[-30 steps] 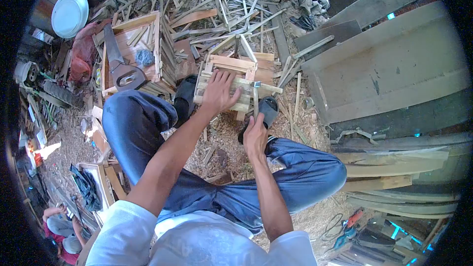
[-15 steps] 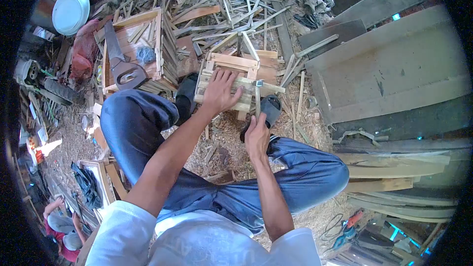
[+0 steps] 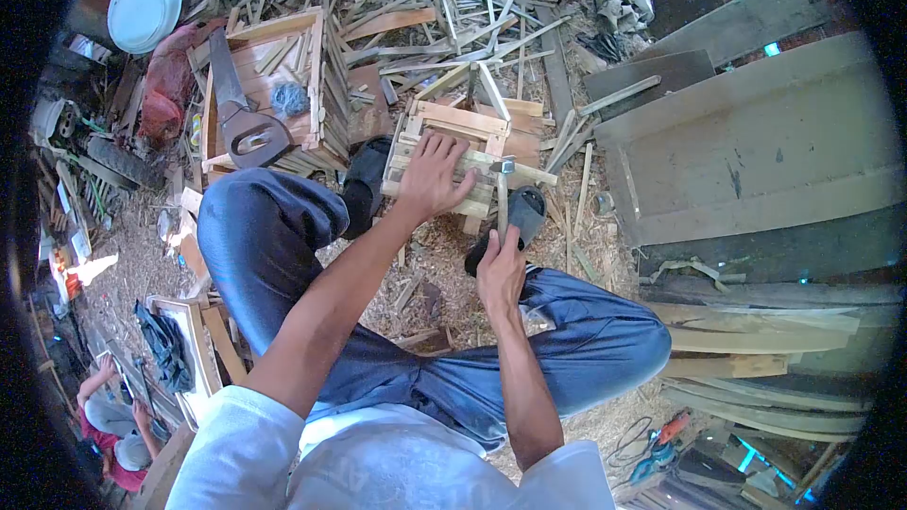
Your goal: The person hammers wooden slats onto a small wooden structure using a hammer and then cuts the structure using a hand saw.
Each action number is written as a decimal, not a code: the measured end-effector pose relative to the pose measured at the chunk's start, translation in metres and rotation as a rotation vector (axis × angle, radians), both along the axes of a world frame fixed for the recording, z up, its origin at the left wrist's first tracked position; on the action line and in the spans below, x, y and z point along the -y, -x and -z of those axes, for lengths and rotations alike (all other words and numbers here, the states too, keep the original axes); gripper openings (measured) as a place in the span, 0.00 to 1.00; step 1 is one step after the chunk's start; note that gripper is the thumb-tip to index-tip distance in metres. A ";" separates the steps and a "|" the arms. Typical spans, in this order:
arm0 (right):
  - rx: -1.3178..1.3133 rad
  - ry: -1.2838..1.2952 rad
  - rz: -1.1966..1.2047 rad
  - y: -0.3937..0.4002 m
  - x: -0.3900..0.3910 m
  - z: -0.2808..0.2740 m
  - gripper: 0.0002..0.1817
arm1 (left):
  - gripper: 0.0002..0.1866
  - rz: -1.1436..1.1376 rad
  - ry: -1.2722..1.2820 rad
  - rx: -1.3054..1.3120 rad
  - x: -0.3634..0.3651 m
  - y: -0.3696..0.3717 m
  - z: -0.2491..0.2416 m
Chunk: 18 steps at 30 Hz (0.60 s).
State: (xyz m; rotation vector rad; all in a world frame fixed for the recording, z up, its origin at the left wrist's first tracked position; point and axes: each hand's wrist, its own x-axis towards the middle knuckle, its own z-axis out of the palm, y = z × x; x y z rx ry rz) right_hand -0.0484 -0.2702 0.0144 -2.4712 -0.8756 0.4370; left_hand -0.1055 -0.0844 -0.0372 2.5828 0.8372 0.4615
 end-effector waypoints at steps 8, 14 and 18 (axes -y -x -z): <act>0.008 0.022 0.020 0.004 -0.006 0.003 0.12 | 0.31 -0.005 -0.012 0.008 0.001 -0.004 0.000; -0.033 0.009 0.059 0.002 -0.009 0.014 0.11 | 0.29 -0.016 -0.009 0.023 -0.001 -0.008 -0.007; -0.031 -0.097 0.049 -0.004 -0.020 0.017 0.11 | 0.29 -0.130 0.032 0.099 0.008 -0.011 -0.009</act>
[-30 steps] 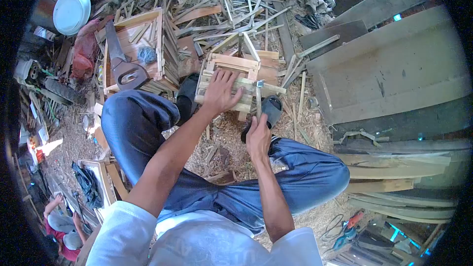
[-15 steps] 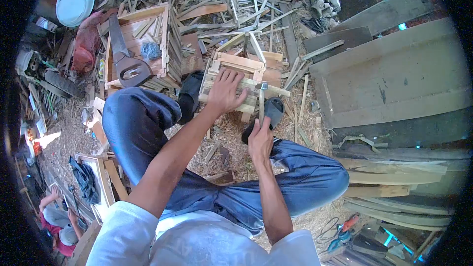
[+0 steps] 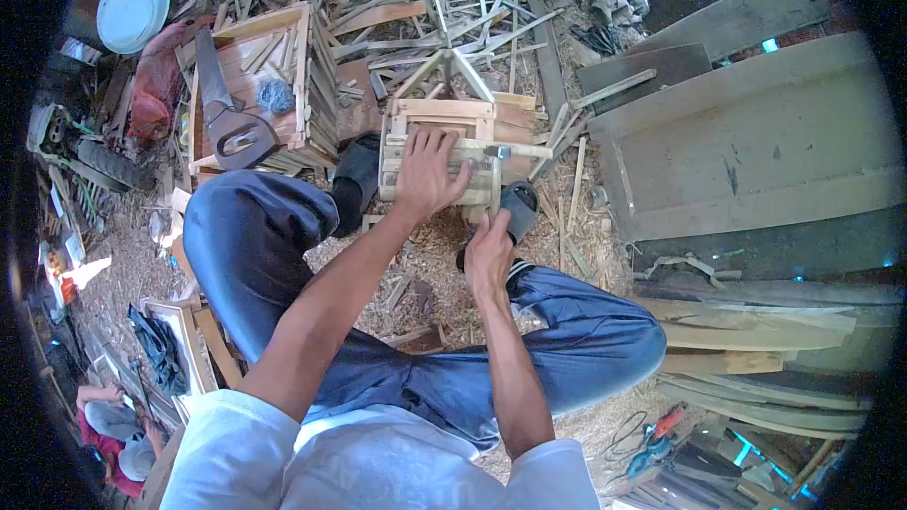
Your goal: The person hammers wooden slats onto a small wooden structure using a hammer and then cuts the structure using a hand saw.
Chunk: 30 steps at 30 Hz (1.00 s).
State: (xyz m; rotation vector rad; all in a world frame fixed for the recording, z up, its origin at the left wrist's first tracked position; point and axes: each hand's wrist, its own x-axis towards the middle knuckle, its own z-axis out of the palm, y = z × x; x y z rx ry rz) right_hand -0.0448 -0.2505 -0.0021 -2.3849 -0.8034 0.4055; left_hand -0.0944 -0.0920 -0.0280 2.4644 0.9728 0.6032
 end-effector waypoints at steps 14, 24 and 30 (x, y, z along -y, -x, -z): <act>-0.135 0.109 0.050 -0.010 -0.021 -0.027 0.13 | 0.28 -0.020 0.003 -0.025 -0.006 -0.007 0.005; -0.062 0.091 0.004 -0.023 -0.031 -0.028 0.15 | 0.29 -0.043 0.025 -0.020 -0.008 -0.011 0.002; -0.438 -0.419 0.154 -0.077 -0.135 -0.103 0.17 | 0.28 0.160 0.020 -0.068 0.058 0.028 0.021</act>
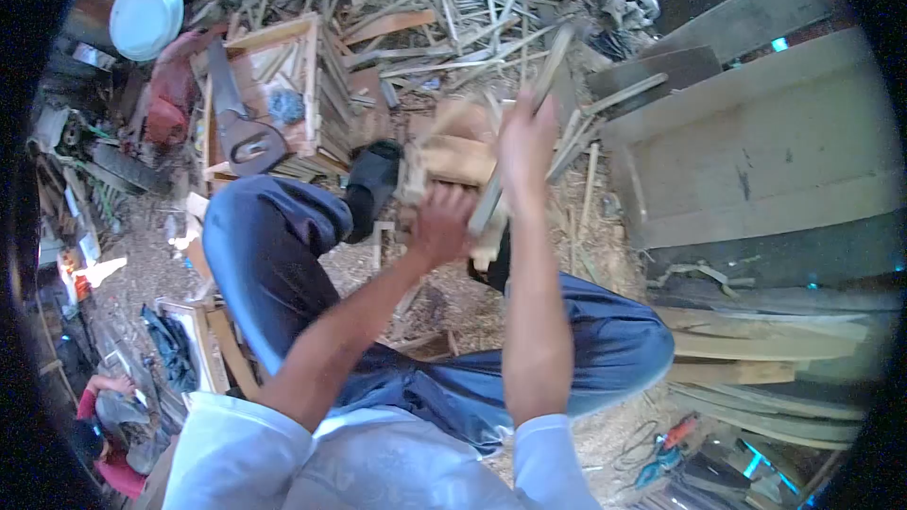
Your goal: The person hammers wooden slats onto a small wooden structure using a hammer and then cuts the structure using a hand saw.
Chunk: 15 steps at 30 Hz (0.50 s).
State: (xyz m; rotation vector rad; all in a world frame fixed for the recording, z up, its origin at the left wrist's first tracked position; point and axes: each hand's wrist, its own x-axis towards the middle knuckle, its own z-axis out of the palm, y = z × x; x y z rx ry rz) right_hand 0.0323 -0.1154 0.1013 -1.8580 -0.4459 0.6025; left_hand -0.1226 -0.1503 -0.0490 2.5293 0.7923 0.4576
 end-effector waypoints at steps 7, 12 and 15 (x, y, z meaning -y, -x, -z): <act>0.023 -0.137 -0.162 -0.027 0.020 -0.085 0.18 | 0.26 0.057 -0.066 0.016 -0.012 -0.011 -0.020; -0.278 -0.055 0.009 -0.026 0.075 -0.063 0.18 | 0.26 0.052 -0.113 0.093 -0.006 -0.008 -0.011; -0.282 -0.048 0.050 -0.019 0.111 -0.060 0.18 | 0.26 0.065 -0.025 0.094 -0.023 -0.020 -0.013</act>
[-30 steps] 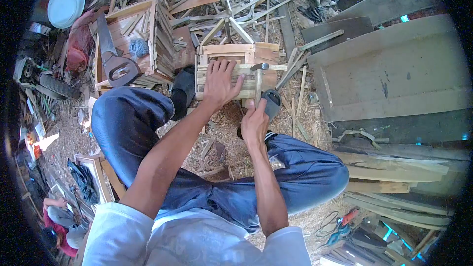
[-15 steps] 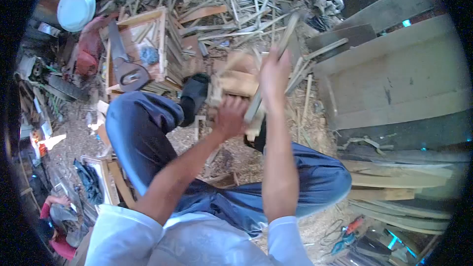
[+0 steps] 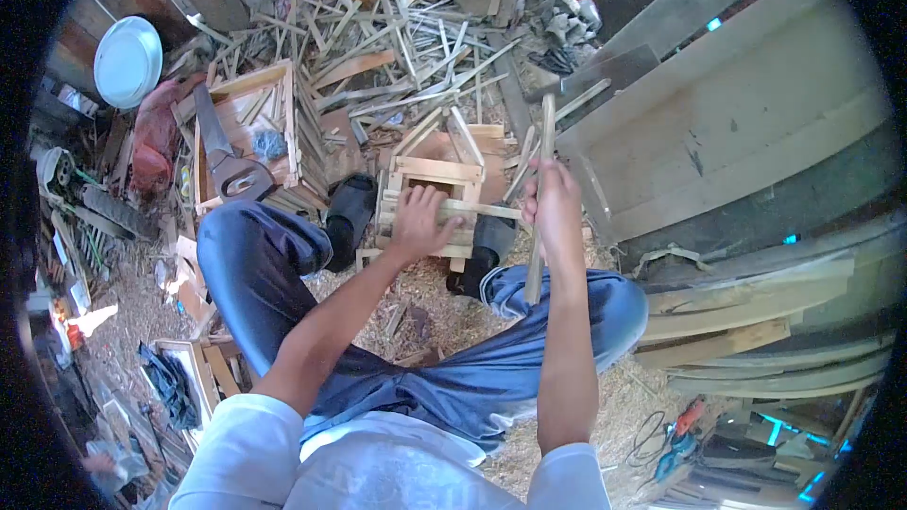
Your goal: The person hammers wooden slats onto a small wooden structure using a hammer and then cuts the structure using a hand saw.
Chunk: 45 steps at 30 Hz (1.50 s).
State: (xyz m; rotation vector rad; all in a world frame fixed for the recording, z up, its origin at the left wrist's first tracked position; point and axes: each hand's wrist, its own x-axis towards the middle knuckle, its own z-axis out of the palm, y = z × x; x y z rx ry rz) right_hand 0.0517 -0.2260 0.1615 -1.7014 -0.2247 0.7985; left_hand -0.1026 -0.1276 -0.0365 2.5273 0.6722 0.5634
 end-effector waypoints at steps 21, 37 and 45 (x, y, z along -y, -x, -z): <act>0.008 0.084 -0.010 0.031 0.062 0.060 0.25 | 0.22 -0.100 1.024 0.138 -0.011 -0.063 -0.027; -0.517 -0.189 -0.025 0.023 0.027 0.064 0.18 | 0.28 -0.306 1.184 0.209 -0.023 -0.064 -0.051; -0.392 0.010 -0.069 0.039 0.003 0.092 0.11 | 0.28 -0.386 0.604 0.091 -0.043 -0.043 -0.012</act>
